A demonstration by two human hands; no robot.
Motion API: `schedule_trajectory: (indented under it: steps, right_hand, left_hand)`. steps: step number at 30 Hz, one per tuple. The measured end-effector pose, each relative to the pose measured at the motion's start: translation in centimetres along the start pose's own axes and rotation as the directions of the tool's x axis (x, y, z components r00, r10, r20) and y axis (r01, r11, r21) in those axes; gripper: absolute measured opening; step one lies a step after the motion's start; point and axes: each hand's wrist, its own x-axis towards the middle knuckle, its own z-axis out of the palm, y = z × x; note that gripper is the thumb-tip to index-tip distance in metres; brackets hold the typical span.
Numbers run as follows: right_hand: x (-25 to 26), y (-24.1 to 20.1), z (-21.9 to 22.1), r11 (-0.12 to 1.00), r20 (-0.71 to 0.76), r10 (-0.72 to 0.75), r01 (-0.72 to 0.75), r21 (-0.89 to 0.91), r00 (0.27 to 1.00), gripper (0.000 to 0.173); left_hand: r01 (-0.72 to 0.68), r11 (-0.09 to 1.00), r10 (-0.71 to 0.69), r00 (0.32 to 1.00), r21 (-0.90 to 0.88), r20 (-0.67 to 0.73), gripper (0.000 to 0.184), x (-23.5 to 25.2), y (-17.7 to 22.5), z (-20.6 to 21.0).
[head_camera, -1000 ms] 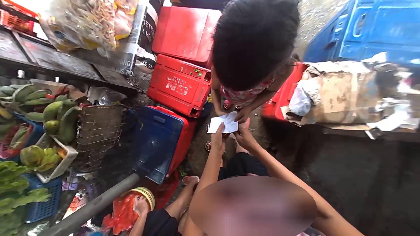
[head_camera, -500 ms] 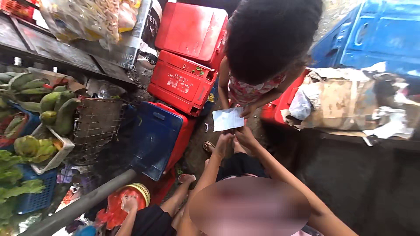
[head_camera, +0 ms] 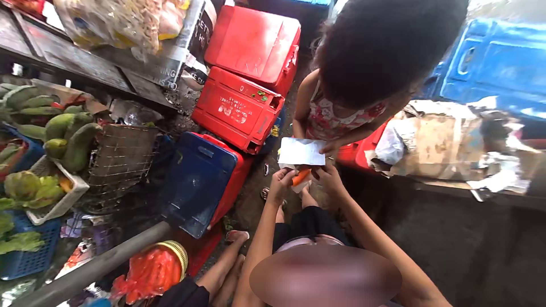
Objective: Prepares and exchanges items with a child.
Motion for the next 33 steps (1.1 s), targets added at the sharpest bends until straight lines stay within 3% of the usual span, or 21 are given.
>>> schedule_trajectory:
  steps: [3, 6, 8, 11, 13, 15, 17, 19, 21, 24, 26, 27, 30, 32, 33]
  right_hand:
    - [-0.8, -1.1, 0.0, 0.955, 0.053, 0.067, -0.08, 0.287, 0.996, 0.034]
    - [-1.2, -3.9, 1.4, 0.954, -0.064, 0.238, -0.22, 0.205, 0.969, 0.046]
    - [-0.6, -4.2, 2.3, 0.952, -0.193, 0.289, -0.26, 0.16, 0.938, 0.04]
    - [-0.3, -3.0, 2.3, 0.97, -0.26, 0.189, -0.138, 0.202, 0.947, 0.035]
    - [-1.0, -2.8, 2.2, 0.942, -0.252, 0.119, -0.029, 0.336, 0.96, 0.03]
    - [-2.1, -3.1, 1.9, 0.849, -0.191, 0.111, 0.006, 0.528, 0.975, 0.029]
    - [-3.5, -2.6, 1.4, 0.787, -0.065, 0.126, -0.059, 0.615, 0.99, 0.037]
    - [-4.1, -0.3, 1.1, 0.85, 0.053, 0.104, -0.117, 0.514, 0.993, 0.033]
    - [-3.9, 3.4, 2.0, 0.98, 0.059, -0.002, -0.01, 0.198, 0.998, 0.022]
    - [-2.8, 7.6, 4.0, 0.944, 0.094, -0.137, 0.159, -0.289, 0.986, 0.024]
    - [-1.5, 6.8, 5.5, 0.844, 0.143, 0.035, 0.048, -0.534, 0.989, 0.033]
    - [-0.6, 6.1, 6.5, 0.817, 0.106, 0.129, -0.046, -0.575, 0.986, 0.034]
    - [1.8, 5.0, 7.5, 0.87, 0.027, 0.292, -0.253, -0.422, 0.956, 0.044]
    - [2.6, 3.3, 6.3, 0.765, 0.142, 0.416, -0.261, -0.589, 0.898, 0.048]
    - [2.8, 2.6, 5.9, 0.653, 0.17, 0.474, -0.215, -0.726, 0.864, 0.047]
  left_hand:
    - [-0.057, 0.993, 0.049, 0.995, 0.102, 0.083, 0.019, -0.4, 0.4, 0.9]
    - [-0.063, 0.998, 0.062, 0.997, 0.022, 0.042, 0.018, -1.4, -0.2, 1.2]
    - [-0.031, 0.996, 0.032, 0.999, -0.078, 0.015, 0.02, -2.1, 0.1, 1.5]
    - [0.011, 0.971, -0.034, 0.995, -0.238, -0.096, 0.022, -2.9, 0.9, 2.5]
    - [0.023, 0.954, -0.071, 0.986, -0.3, -0.151, 0.017, -3.2, 0.7, 3.0]
    - [0.025, 0.942, -0.087, 0.981, -0.334, -0.173, 0.016, -3.3, 0.2, 3.3]
    - [0.029, 0.944, -0.1, 0.974, -0.328, -0.202, 0.018, -3.6, -0.2, 3.4]
    - [0.016, 0.947, -0.083, 0.977, -0.322, -0.196, 0.022, -4.1, -0.4, 3.3]
    - [-0.017, 0.949, -0.041, 0.984, -0.314, -0.176, 0.026, -4.3, -0.6, 3.0]
    - [-0.024, 0.975, -0.031, 0.97, -0.22, -0.24, 0.019, -3.8, -1.5, 3.0]
    - [-0.023, 0.984, -0.021, 0.969, -0.176, -0.245, 0.019, -3.8, -1.8, 2.7]
    - [-0.022, 0.987, -0.018, 0.97, -0.16, -0.243, 0.02, -3.9, -1.9, 2.6]
    - [-0.003, 0.991, -0.027, 0.975, -0.136, -0.218, 0.021, -4.0, -1.6, 2.8]
    - [0.009, 0.989, -0.041, 0.975, -0.146, -0.218, 0.019, -3.8, -1.6, 3.0]
    - [0.011, 0.987, -0.047, 0.974, -0.158, -0.223, 0.018, -3.6, -1.8, 3.1]
